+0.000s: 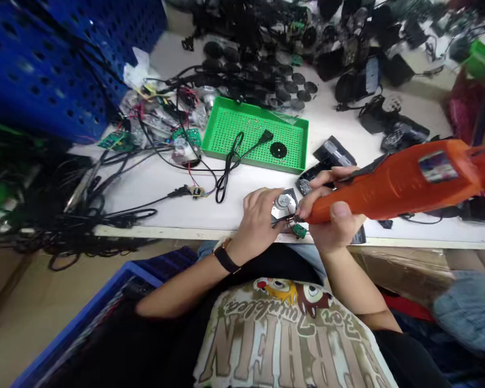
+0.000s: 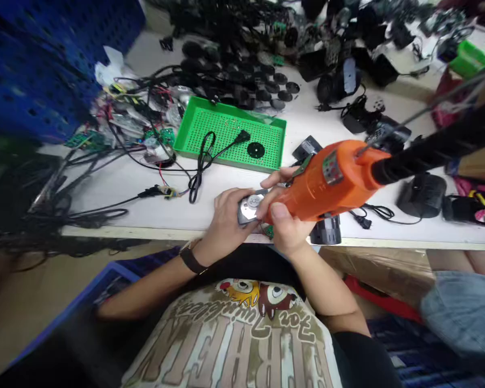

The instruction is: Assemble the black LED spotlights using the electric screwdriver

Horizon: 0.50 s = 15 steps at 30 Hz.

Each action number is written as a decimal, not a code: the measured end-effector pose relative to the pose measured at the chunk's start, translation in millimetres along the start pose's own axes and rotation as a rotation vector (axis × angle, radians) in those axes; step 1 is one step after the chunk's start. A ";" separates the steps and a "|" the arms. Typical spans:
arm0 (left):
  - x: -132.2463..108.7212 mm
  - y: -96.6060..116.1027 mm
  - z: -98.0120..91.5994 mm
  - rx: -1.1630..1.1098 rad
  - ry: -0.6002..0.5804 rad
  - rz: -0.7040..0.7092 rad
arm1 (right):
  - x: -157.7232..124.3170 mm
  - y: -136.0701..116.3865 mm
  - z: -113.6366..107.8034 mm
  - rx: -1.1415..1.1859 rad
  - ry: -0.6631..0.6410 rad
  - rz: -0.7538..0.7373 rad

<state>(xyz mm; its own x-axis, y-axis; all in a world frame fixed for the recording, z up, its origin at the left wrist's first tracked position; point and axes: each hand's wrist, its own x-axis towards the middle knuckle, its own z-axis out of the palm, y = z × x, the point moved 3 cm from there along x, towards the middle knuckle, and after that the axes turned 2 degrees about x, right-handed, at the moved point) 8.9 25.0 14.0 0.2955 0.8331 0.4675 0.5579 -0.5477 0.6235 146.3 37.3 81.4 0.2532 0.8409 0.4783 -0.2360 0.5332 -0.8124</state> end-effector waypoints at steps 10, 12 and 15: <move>-8.1 -0.2 0.0 0.059 -0.128 0.143 | 6.8 -15.1 -12.2 -0.170 0.057 -0.144; -10.5 0.0 -0.2 0.059 -0.114 0.176 | 15.5 -19.9 -18.4 -0.226 0.110 -0.179; -11.9 2.6 0.3 0.087 -0.080 0.182 | 26.0 -19.1 -19.1 -0.271 0.147 -0.148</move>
<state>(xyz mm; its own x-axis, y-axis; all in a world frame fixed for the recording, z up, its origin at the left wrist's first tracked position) 7.1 13.7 9.9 0.4565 0.7262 0.5140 0.5533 -0.6842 0.4751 175.3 47.2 103.0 0.4032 0.7232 0.5607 0.0663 0.5880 -0.8061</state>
